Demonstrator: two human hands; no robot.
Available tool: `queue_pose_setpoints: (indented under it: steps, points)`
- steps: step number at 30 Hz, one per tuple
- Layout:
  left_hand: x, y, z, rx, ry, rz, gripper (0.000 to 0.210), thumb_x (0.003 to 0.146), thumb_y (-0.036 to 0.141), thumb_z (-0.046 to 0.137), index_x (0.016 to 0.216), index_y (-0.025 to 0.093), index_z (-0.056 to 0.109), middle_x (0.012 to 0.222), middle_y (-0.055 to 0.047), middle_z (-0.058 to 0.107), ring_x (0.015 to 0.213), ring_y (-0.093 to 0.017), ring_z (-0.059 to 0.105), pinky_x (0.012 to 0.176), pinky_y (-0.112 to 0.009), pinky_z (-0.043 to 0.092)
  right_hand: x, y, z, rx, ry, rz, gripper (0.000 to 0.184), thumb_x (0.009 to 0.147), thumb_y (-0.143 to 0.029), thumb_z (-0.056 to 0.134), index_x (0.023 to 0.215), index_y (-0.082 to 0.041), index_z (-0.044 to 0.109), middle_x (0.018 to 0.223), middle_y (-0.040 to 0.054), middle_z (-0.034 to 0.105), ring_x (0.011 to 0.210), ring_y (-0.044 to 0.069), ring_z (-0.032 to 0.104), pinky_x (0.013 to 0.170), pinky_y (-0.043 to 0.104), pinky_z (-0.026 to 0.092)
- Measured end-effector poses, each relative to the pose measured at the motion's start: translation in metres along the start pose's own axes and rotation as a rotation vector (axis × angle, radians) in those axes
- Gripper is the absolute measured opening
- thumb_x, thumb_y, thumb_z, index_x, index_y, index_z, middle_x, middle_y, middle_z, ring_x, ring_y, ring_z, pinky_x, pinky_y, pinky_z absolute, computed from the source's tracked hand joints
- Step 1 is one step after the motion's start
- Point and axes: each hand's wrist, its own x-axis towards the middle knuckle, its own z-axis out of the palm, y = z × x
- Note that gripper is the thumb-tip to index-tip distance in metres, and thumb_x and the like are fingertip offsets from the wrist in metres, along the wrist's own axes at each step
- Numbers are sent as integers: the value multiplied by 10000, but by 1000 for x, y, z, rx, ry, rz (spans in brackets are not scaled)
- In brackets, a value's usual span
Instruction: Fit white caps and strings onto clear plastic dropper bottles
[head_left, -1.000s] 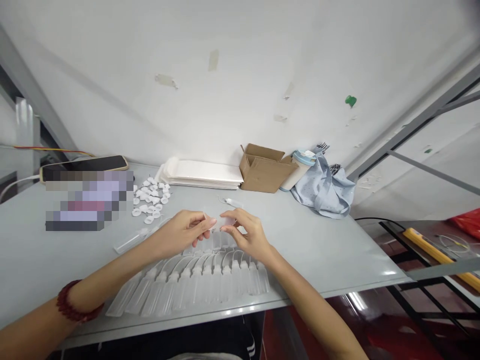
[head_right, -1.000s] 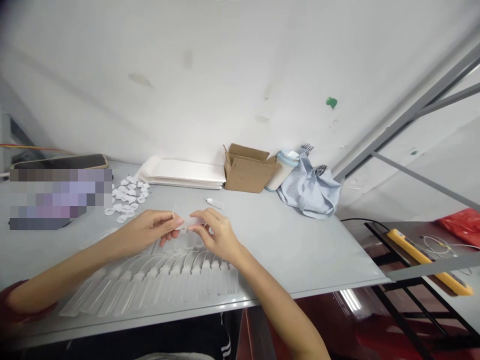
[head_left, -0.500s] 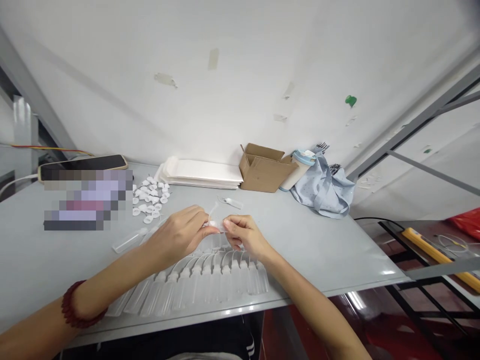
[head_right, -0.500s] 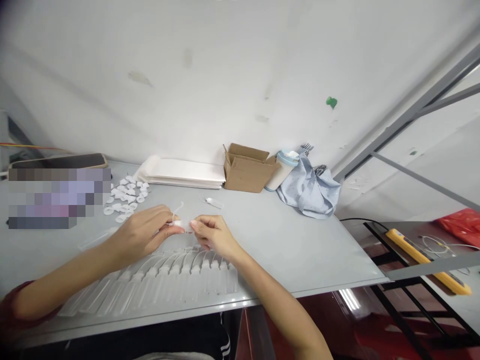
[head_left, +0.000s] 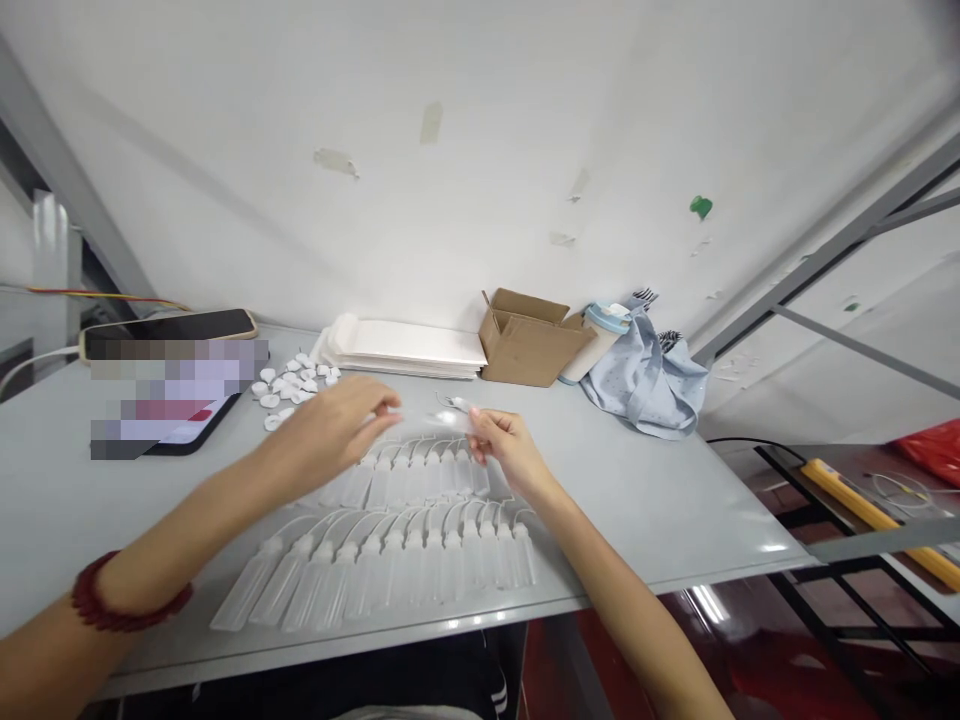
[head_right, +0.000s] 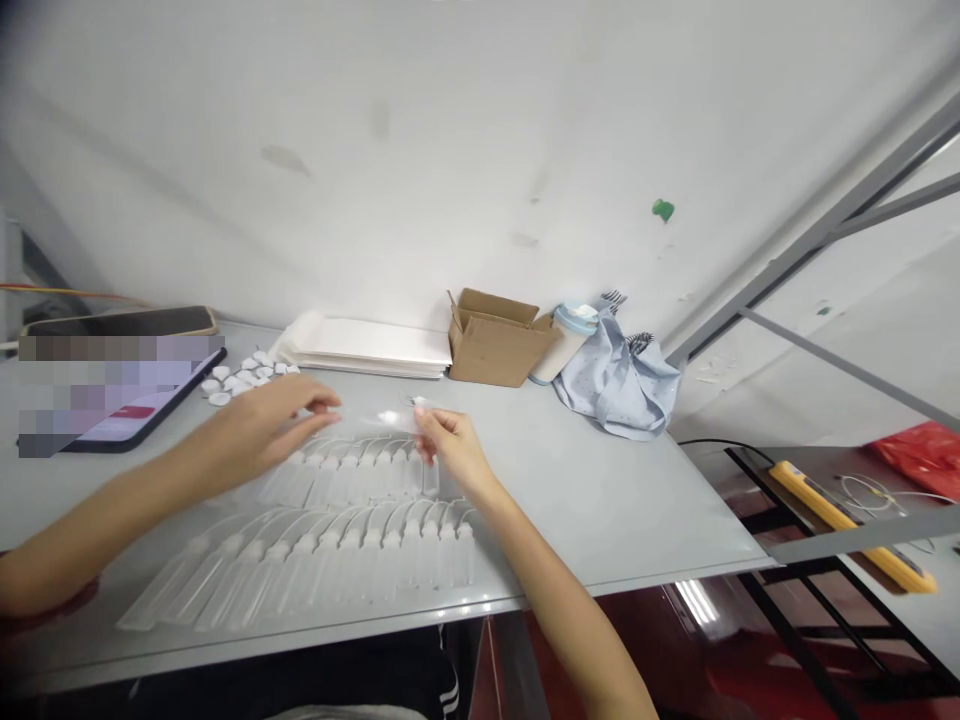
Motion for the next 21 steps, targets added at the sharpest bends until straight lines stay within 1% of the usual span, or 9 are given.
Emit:
queue_pose_setpoints:
  steps: [2, 4, 6, 9, 13, 17, 18, 20, 21]
  points:
    - [0, -12, -11, 55, -53, -153, 199, 918, 328, 450, 926, 193, 595, 908, -76, 661, 828, -241, 599, 706, -333, 435, 5, 5, -7, -205, 137, -123, 402, 833, -531, 559, 689, -157, 584, 622, -5, 549, 508, 94, 453, 524, 243, 373]
    - [-2, -21, -19, 179, -147, -274, 173, 877, 270, 468, 928, 192, 613, 930, -98, 668, 897, -287, 588, 696, -346, 417, 9, 11, -12, -417, 232, -214, 322, 835, -468, 566, 836, -154, 640, 698, 16, 601, 589, 122, 496, 582, 255, 395]
    - [-4, -26, -22, 316, -251, -367, 193, 853, 236, 468, 937, 179, 632, 905, -131, 673, 915, -328, 576, 645, -342, 391, 12, 17, -15, -567, 266, -251, 296, 827, -429, 576, 930, -158, 633, 748, 26, 623, 644, 143, 520, 616, 263, 404]
    - [-7, -26, -23, 436, -358, -428, 234, 853, 212, 430, 936, 162, 643, 788, -145, 666, 776, -311, 596, 568, -318, 332, 16, 26, -16, -658, 279, -239, 280, 819, -410, 588, 957, -167, 577, 744, 13, 604, 645, 152, 533, 614, 264, 400]
    - [-9, -22, -22, 450, -339, -415, 213, 836, 202, 421, 815, 167, 630, 657, -99, 628, 592, -241, 566, 527, -298, 280, 22, 37, -17, -757, 293, -213, 211, 811, -344, 594, 941, -194, 522, 674, -34, 529, 600, 149, 508, 624, 266, 391]
    - [-10, -25, -19, 400, -322, -410, 187, 800, 198, 452, 694, 176, 604, 594, -70, 594, 506, -195, 503, 503, -281, 251, 28, 40, -22, -742, 350, -288, 137, 771, -233, 575, 866, -200, 482, 926, 34, 566, 627, 122, 506, 665, 280, 413]
    - [-10, -26, -18, 388, -323, -412, 176, 788, 198, 464, 674, 176, 597, 574, -64, 582, 482, -185, 480, 496, -279, 242, 28, 38, -25, -726, 367, -289, 125, 762, -222, 569, 840, -200, 473, 935, 38, 562, 619, 116, 499, 653, 278, 412]
    - [-10, -30, -15, 373, -324, -415, 165, 779, 200, 477, 661, 178, 589, 551, -53, 565, 459, -171, 448, 491, -277, 232, 25, 30, -30, -707, 342, -240, 111, 755, -229, 567, 773, -202, 461, 817, 11, 556, 597, 116, 482, 612, 264, 393]
    - [-11, -31, -14, 367, -324, -409, 166, 785, 199, 474, 668, 179, 589, 551, -49, 563, 463, -170, 448, 494, -277, 234, 23, 24, -33, -708, 289, -196, 131, 753, -245, 579, 732, -203, 457, 731, -10, 540, 582, 116, 470, 588, 254, 377]
